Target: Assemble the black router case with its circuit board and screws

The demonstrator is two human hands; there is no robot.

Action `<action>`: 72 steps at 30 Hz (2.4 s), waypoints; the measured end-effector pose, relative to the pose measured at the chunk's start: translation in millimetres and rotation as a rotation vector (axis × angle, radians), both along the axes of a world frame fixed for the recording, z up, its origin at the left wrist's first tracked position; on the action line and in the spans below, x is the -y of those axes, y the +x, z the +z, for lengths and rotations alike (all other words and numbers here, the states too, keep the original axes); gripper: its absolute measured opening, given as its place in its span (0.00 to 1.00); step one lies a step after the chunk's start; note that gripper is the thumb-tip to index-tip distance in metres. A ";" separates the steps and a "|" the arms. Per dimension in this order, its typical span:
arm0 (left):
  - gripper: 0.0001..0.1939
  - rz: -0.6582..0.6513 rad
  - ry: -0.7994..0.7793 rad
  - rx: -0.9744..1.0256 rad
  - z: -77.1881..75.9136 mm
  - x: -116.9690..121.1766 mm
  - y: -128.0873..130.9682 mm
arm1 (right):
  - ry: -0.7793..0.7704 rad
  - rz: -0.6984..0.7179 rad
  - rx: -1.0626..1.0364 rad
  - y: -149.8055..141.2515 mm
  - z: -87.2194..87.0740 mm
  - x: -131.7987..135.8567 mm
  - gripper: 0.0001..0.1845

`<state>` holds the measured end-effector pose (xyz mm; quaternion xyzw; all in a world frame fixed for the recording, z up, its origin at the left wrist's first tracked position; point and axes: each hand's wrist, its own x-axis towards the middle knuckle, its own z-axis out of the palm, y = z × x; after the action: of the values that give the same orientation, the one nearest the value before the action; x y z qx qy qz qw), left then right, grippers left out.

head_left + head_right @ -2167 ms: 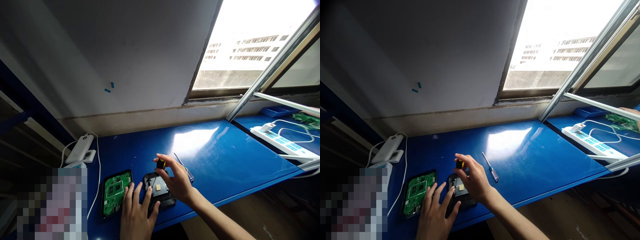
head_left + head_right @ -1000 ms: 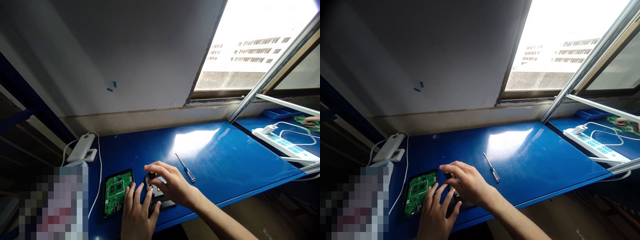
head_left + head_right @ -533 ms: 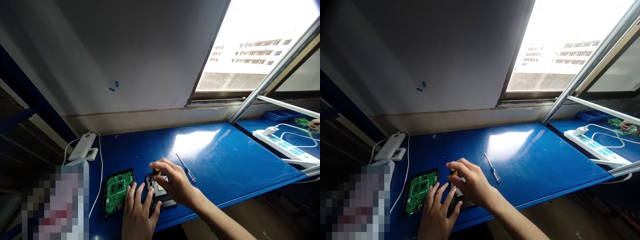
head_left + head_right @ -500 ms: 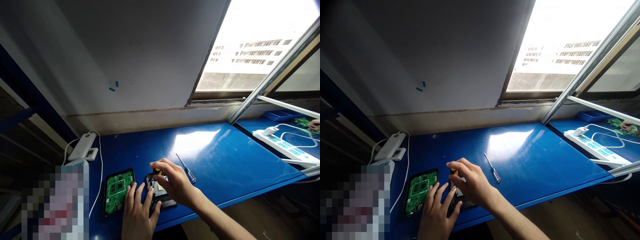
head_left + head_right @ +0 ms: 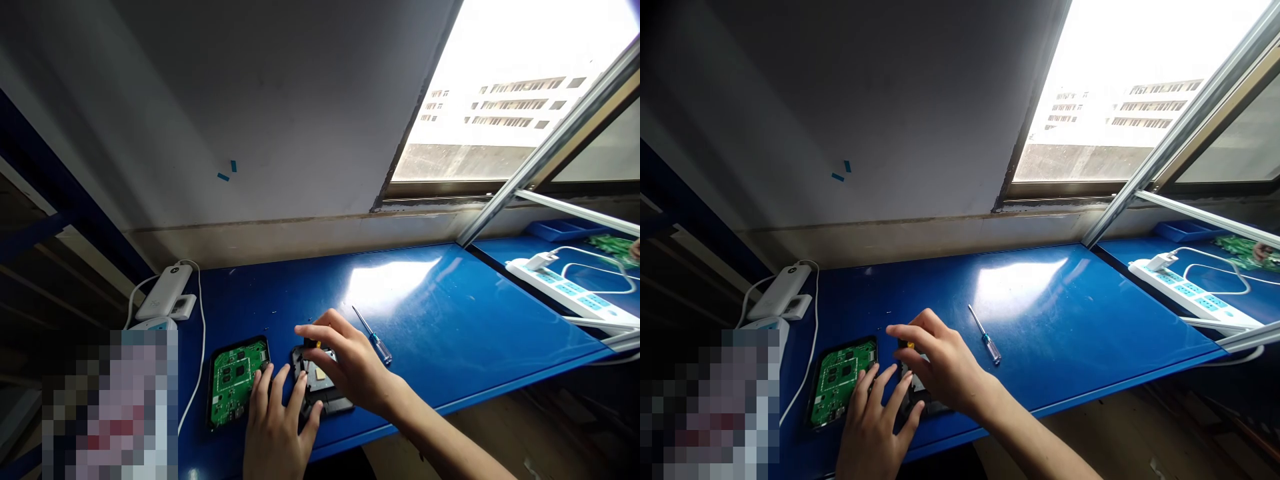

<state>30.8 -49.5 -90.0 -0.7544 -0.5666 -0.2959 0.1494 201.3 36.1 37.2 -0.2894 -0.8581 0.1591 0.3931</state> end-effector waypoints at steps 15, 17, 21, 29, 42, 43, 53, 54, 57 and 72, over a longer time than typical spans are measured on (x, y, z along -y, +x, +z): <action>0.19 0.000 0.001 0.005 2.6 0.2 0.5 | 0.100 -0.074 -0.051 -2.4 -8.1 3.1 0.19; 0.18 0.004 0.006 0.003 2.2 0.4 0.4 | 0.134 -0.115 -0.063 -3.3 -9.4 2.6 0.15; 0.19 0.006 -0.003 -0.006 2.2 0.1 0.4 | 0.141 -0.144 -0.056 -4.2 -10.4 3.8 0.17; 0.18 0.009 0.016 -0.032 4.8 0.1 0.7 | 0.154 -0.159 -0.042 -4.0 -13.6 3.7 0.19; 0.18 0.011 -0.005 -0.016 3.8 -0.6 2.0 | 0.176 -0.140 -0.019 -3.0 -6.6 8.2 0.23; 0.18 0.012 -0.002 -0.014 2.8 -0.2 2.0 | 0.179 -0.149 -0.026 -3.9 -6.8 7.6 0.19; 0.19 0.008 -0.019 0.001 3.8 0.2 1.5 | 0.108 -0.119 -0.023 -2.3 -3.2 11.0 0.27; 0.19 0.007 -0.024 0.007 4.0 -0.1 1.4 | 0.109 -0.101 -0.021 -1.8 -3.0 10.7 0.28; 0.19 0.006 -0.024 0.018 3.2 -0.2 1.3 | 0.111 -0.072 -0.002 -1.8 -4.7 8.3 0.27; 0.18 0.004 -0.006 0.003 5.5 -1.2 2.9 | 0.117 -0.089 -0.044 -0.7 -8.8 9.8 0.26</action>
<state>33.7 -48.3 -84.6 -0.7533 -0.5693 -0.2949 0.1467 200.6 26.3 28.5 -0.3003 -0.8433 0.0972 0.4350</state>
